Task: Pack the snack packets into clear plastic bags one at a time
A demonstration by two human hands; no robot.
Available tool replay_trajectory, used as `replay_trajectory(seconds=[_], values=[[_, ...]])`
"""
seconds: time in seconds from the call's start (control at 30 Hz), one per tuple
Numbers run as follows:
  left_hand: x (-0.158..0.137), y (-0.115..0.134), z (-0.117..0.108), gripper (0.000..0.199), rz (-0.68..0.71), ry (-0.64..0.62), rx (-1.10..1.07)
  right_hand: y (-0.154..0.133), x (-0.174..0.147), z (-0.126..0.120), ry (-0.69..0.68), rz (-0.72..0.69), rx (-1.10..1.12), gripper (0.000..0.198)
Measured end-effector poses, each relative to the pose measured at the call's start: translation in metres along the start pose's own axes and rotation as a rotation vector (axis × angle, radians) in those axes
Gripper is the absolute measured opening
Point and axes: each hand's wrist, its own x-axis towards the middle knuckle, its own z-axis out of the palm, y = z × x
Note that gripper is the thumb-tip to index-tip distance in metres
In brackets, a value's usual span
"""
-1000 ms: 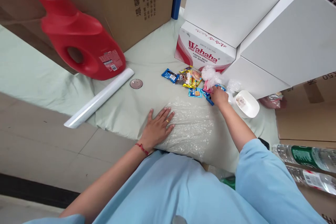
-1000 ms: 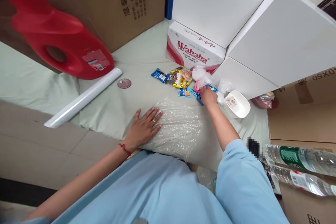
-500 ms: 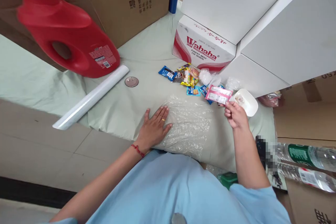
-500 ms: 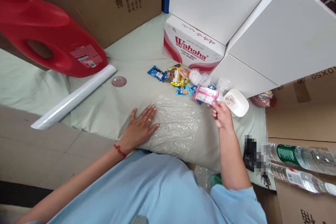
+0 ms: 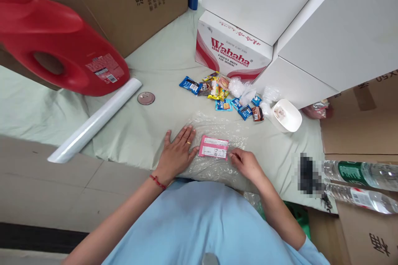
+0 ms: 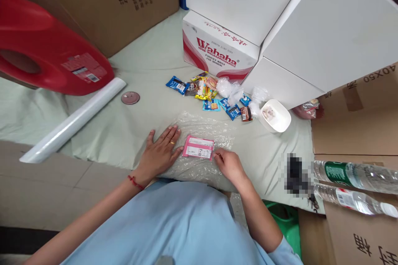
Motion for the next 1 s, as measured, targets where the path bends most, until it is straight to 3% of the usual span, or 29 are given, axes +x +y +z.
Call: replay_trajectory(seconds=[0.07,0.13,0.23,0.33,0.43,0.7,0.87,1.0], values=[[0.0,0.001,0.0,0.064,-0.003,0.004,0.005,-0.004,0.001,-0.01,0.085,-0.097,-0.277,0.023],[0.0,0.001,0.0,0.065,-0.006,0.011,0.014,-0.012,0.004,-0.011,0.085,-0.211,-0.362,0.023],[0.001,0.003,-0.001,0.066,-0.002,0.016,0.028,-0.027,0.012,0.005,-0.018,-0.355,-0.42,0.051],[0.001,0.002,-0.003,0.067,0.012,0.008,0.036,-0.035,0.017,0.028,-0.089,-0.344,-0.549,0.067],[-0.001,-0.006,-0.003,0.065,0.027,-0.017,0.036,-0.03,0.018,0.037,-0.082,-0.307,-0.606,0.062],[-0.005,-0.034,0.0,0.059,0.145,-0.058,0.019,0.002,0.012,0.016,0.009,-0.208,-0.604,0.056],[-0.006,-0.03,0.0,0.056,0.14,-0.019,0.026,0.008,0.01,0.009,0.159,-0.294,-0.508,0.051],[-0.006,-0.027,-0.001,0.056,0.136,-0.007,0.014,-0.005,0.019,0.017,0.071,-0.355,-0.512,0.053]])
